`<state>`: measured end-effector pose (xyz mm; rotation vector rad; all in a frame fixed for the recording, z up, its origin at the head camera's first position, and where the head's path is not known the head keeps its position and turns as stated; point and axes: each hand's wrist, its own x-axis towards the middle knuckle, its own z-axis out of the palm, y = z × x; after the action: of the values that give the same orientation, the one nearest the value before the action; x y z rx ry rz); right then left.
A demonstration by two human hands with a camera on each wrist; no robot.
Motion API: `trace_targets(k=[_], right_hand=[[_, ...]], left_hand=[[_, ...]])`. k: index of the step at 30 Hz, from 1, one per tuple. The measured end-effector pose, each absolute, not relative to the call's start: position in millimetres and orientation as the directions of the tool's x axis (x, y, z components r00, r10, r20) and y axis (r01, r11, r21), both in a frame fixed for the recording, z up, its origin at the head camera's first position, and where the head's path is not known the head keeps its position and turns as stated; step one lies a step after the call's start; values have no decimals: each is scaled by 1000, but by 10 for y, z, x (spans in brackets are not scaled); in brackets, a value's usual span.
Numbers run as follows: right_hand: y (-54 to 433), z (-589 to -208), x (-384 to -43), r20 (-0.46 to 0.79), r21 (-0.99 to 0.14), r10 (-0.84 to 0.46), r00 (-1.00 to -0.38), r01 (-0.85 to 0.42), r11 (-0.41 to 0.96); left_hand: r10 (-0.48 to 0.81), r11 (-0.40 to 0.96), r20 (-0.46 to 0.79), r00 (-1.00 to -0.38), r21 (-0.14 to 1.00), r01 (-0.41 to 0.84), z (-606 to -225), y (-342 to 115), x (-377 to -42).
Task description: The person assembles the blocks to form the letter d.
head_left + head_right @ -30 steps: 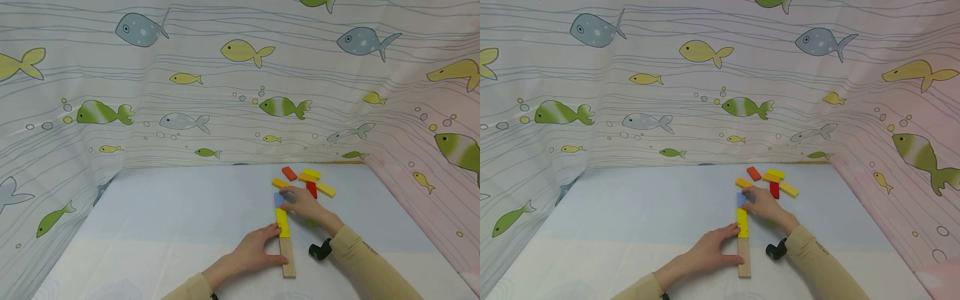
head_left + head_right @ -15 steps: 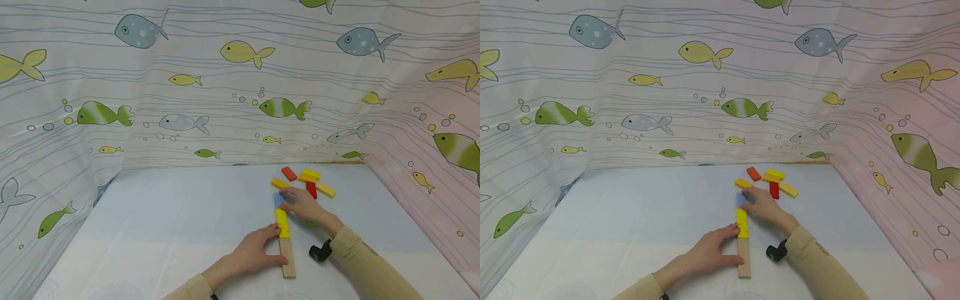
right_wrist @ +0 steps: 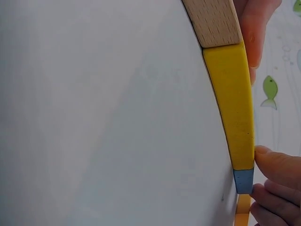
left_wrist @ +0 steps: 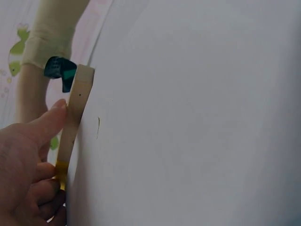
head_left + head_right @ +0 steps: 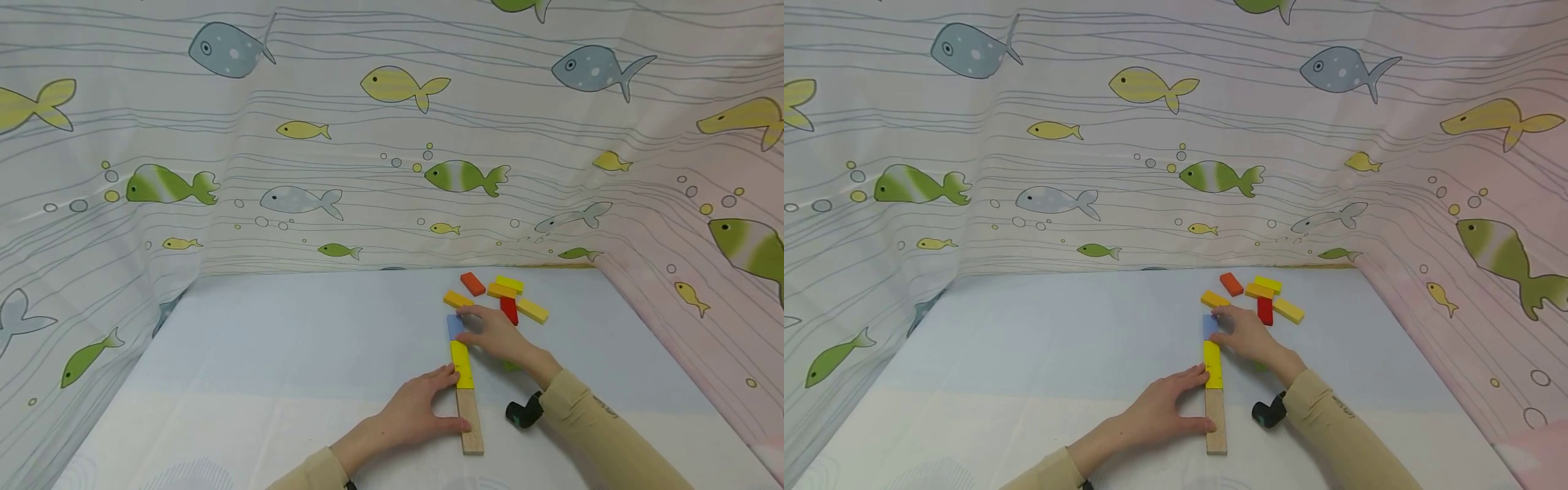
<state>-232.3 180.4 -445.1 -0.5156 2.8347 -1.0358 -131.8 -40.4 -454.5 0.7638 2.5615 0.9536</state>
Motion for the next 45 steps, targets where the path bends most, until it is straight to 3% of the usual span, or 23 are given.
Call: trace_targets(k=[22, 45], right_hand=[[1877, -4389, -2469, 47, -706, -309, -950, -251, 662], [1978, -4415, -2960, -69, -826, -247, -967, -84, 558]], left_hand=[[562, 650, -99, -821, 666, 365, -4536, -430, -1322], [577, 626, -79, -813, 683, 378, -4567, -406, -1309]])
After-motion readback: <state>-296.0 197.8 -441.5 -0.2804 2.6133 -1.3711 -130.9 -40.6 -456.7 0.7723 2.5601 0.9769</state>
